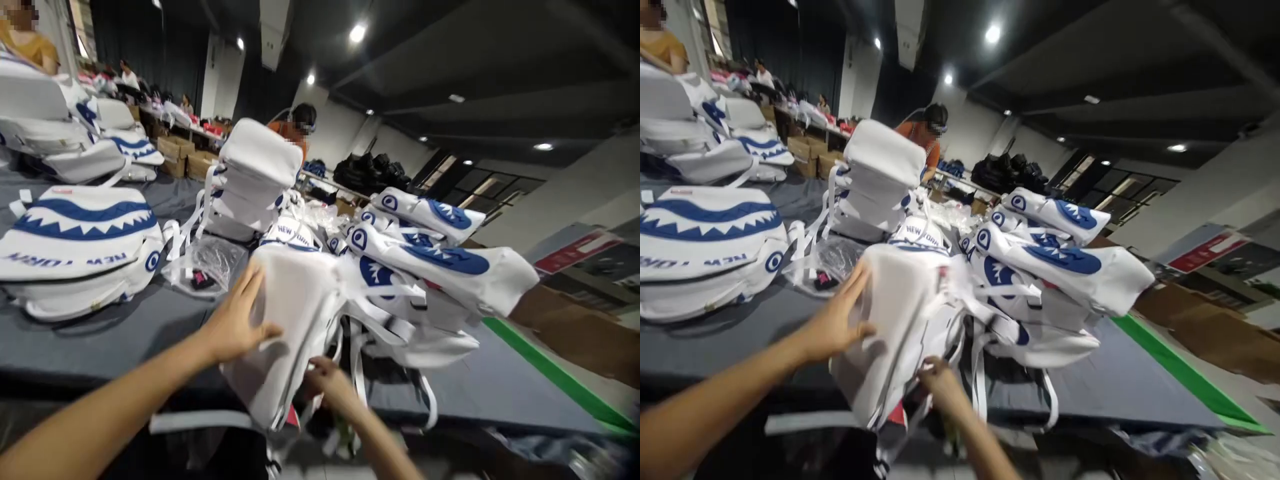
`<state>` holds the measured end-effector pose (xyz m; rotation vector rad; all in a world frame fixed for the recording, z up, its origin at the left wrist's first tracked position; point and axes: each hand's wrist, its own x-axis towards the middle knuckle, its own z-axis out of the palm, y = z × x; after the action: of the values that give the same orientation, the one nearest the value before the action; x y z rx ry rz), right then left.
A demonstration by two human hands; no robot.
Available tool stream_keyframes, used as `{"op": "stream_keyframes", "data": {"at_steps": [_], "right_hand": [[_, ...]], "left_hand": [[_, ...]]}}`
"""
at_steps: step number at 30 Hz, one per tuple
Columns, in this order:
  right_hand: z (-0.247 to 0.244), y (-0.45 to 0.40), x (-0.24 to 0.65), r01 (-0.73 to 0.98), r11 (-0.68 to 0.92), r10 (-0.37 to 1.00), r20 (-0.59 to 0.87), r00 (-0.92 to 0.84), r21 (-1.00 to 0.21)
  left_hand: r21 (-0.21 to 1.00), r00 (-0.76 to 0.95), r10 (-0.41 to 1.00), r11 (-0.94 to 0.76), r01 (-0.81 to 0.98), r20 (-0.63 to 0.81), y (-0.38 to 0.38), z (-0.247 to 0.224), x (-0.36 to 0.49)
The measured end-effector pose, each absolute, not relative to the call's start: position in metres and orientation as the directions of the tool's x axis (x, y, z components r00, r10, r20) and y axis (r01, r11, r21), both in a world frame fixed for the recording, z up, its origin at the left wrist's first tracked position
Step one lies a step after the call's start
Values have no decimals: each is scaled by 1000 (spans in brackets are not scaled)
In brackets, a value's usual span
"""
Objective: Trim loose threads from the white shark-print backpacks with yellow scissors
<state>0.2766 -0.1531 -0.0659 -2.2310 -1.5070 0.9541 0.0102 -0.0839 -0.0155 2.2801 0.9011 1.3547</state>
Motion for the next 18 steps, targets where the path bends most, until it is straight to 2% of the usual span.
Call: {"op": "stream_keyframes", "data": {"at_steps": [2,4,7,9,10,12,14,16,18], "right_hand": [[-90,-143,262,734,-399,900,-386,200,-550],[-109,-137,243,814,-311,923,-362,134,-490],[-120,-137,218,937,-146,958,-283,53,-318],[-121,-138,213,954,-114,956,-293,29,-278],[-122,-138,215,940,-132,951,-307,31,-314],[-123,-134,228,845,-240,938,-337,76,-478],[-124,-128,251,648,-418,900,-390,197,-637],[-126,-126,279,403,-573,816,-452,360,-714],[-127,-131,304,189,-624,743,-500,446,-758]], "left_hand": [[760,232,869,-494,422,436,-56,-53,4],[890,181,956,-282,358,231,-35,-87,-3],[956,153,983,-140,259,103,-18,-116,-6],[960,105,993,-77,268,50,-14,-121,-3],[957,83,996,-53,284,31,-14,-121,-1],[944,62,998,-40,328,20,-19,-116,3],[919,69,997,-69,387,46,-32,-111,6],[883,100,986,-163,440,133,-54,-105,8],[805,167,929,-370,463,331,-81,-97,12]]}}
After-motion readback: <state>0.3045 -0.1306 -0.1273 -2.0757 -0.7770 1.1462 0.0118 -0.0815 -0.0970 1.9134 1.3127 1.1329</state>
